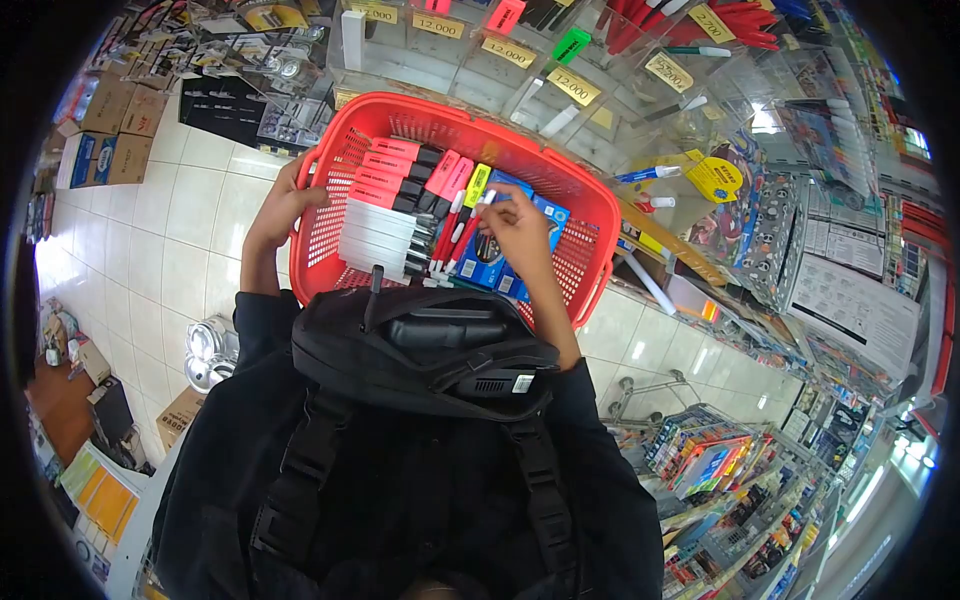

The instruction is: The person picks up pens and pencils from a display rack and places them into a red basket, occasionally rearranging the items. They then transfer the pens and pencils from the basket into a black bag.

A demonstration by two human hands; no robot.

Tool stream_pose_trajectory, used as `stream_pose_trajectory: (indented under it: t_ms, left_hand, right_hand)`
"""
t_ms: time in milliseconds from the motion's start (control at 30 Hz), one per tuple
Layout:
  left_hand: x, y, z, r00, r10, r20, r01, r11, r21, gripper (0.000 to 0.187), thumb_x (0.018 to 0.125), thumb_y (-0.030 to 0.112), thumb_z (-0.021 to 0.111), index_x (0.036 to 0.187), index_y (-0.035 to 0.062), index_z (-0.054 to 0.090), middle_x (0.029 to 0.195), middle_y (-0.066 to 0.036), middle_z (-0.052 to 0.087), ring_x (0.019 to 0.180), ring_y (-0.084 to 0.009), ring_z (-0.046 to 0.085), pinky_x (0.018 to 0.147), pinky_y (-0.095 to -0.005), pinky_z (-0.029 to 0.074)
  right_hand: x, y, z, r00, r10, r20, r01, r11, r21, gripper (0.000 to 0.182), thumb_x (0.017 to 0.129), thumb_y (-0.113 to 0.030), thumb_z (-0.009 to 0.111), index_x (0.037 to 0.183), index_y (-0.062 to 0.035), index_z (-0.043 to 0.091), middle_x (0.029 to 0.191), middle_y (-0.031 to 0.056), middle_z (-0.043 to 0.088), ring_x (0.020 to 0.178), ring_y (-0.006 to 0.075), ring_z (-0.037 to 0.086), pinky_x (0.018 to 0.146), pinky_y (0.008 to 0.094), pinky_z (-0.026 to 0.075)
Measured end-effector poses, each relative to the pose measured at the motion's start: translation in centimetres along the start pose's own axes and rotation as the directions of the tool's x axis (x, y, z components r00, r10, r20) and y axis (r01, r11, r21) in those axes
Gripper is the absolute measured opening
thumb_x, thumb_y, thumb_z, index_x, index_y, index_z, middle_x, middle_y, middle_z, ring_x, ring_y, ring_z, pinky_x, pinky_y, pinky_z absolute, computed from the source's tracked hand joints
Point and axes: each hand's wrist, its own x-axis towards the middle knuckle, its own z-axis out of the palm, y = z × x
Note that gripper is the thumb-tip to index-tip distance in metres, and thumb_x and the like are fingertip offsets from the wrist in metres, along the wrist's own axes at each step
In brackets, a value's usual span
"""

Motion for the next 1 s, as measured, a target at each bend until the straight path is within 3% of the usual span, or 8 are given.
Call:
stream_pose_trajectory:
  t_ms: [67, 167, 300, 500, 700, 800, 900, 1000]
  left_hand:
    - [0.0, 0.0, 0.1, 1.000, 0.003, -0.004, -0.003, 1.000, -0.003, 0.068, 0.069, -0.001, 0.060, 0.136, 0.0002, 0.048, 0.107, -0.008, 0.065, 0.092, -0.0144, 0.063, 0.084, -0.0283, 0.050]
    - [0.2, -0.3, -0.1, 1.000, 0.003, 0.026, -0.003, 1.000, -0.009, 0.067, 0.069, -0.001, 0.060, 0.135, 0.0004, 0.048, 0.108, -0.008, 0.065, 0.092, -0.0146, 0.063, 0.084, -0.0284, 0.050]
    - [0.0, -0.1, 0.2, 1.000, 0.009, -0.005, -0.009, 1.000, -0.003, 0.066, 0.069, -0.002, 0.059, 0.134, 0.0002, 0.049, 0.108, -0.008, 0.065, 0.091, -0.0146, 0.063, 0.083, -0.0285, 0.051]
    - [0.0, 0.0, 0.1, 1.000, 0.010, 0.006, -0.010, 1.000, -0.008, 0.065, 0.069, -0.002, 0.059, 0.133, -0.0001, 0.049, 0.106, -0.008, 0.065, 0.089, -0.0142, 0.063, 0.082, -0.0280, 0.051]
    - [0.1, -0.2, 0.1, 1.000, 0.012, 0.002, -0.012, 1.000, -0.002, 0.063, 0.068, -0.002, 0.058, 0.131, -0.0004, 0.051, 0.104, -0.007, 0.066, 0.089, -0.0136, 0.063, 0.081, -0.0281, 0.051]
    - [-0.1, 0.1, 0.3, 1.000, 0.013, -0.001, -0.013, 1.000, -0.002, 0.063, 0.068, -0.002, 0.058, 0.131, -0.0001, 0.052, 0.104, -0.008, 0.066, 0.088, -0.0139, 0.063, 0.082, -0.0283, 0.051]
    - [0.0, -0.1, 0.2, 1.000, 0.025, -0.004, -0.025, 1.000, 0.000, 0.064, 0.068, -0.002, 0.059, 0.132, 0.0000, 0.051, 0.103, -0.008, 0.066, 0.088, -0.0142, 0.063, 0.082, -0.0283, 0.051]
    - [0.0, -0.2, 0.2, 0.999, 0.034, -0.012, -0.034, 0.999, -0.002, 0.065, 0.068, -0.002, 0.059, 0.132, -0.0003, 0.051, 0.102, -0.008, 0.066, 0.087, -0.0139, 0.063, 0.080, -0.0277, 0.050]
  right_hand:
    - [-0.1, 1.0, 0.9, 0.999, -0.018, 0.036, 0.021, 0.997, -0.069, 0.036, 0.087, -0.007, 0.070, 0.120, 0.0003, 0.057, 0.082, 0.0108, 0.069, 0.072, 0.0133, 0.067, 0.063, 0.0261, 0.054]
    - [-0.5, 1.2, 1.7, 0.992, -0.107, 0.065, 0.123, 0.921, -0.369, 0.036, 0.086, -0.007, 0.071, 0.119, 0.0007, 0.058, 0.081, 0.0114, 0.069, 0.071, 0.0153, 0.068, 0.063, 0.0284, 0.054]
    - [-0.7, 0.4, 2.2, 0.995, -0.068, 0.077, 0.099, 0.840, -0.534, 0.040, 0.084, -0.012, 0.071, 0.121, -0.0029, 0.059, 0.082, 0.0132, 0.067, 0.071, 0.0258, 0.067, 0.067, 0.0359, 0.053]
    - [-1.5, 0.0, 2.9, 0.978, -0.175, 0.110, 0.205, 0.757, -0.621, 0.050, 0.085, -0.020, 0.068, 0.132, -0.0110, 0.052, 0.099, 0.0147, 0.063, 0.088, 0.0322, 0.064, 0.076, 0.0427, 0.052]
    - [-1.3, -0.1, 3.3, 0.987, -0.152, 0.050, 0.135, 0.621, -0.772, 0.053, 0.087, -0.029, 0.067, 0.134, -0.0129, 0.049, 0.109, 0.0152, 0.061, 0.092, 0.0351, 0.065, 0.078, 0.0461, 0.053]
    - [-1.6, -0.1, 3.3, 0.987, -0.159, 0.007, 0.110, 0.650, -0.752, 0.046, 0.086, -0.027, 0.067, 0.127, -0.0112, 0.054, 0.112, 0.0160, 0.061, 0.093, 0.0354, 0.065, 0.077, 0.0469, 0.053]
    - [-1.4, -0.9, 2.5, 0.997, -0.061, 0.047, 0.076, 0.671, -0.738, 0.038, 0.086, -0.024, 0.067, 0.119, -0.0089, 0.057, 0.115, 0.0174, 0.061, 0.092, 0.0370, 0.065, 0.077, 0.0474, 0.052]
    - [-1.5, -0.2, 2.2, 0.992, -0.060, 0.110, 0.123, 0.638, -0.760, 0.031, 0.085, -0.021, 0.066, 0.112, -0.0070, 0.059, 0.113, 0.0177, 0.061, 0.092, 0.0380, 0.065, 0.078, 0.0478, 0.052]
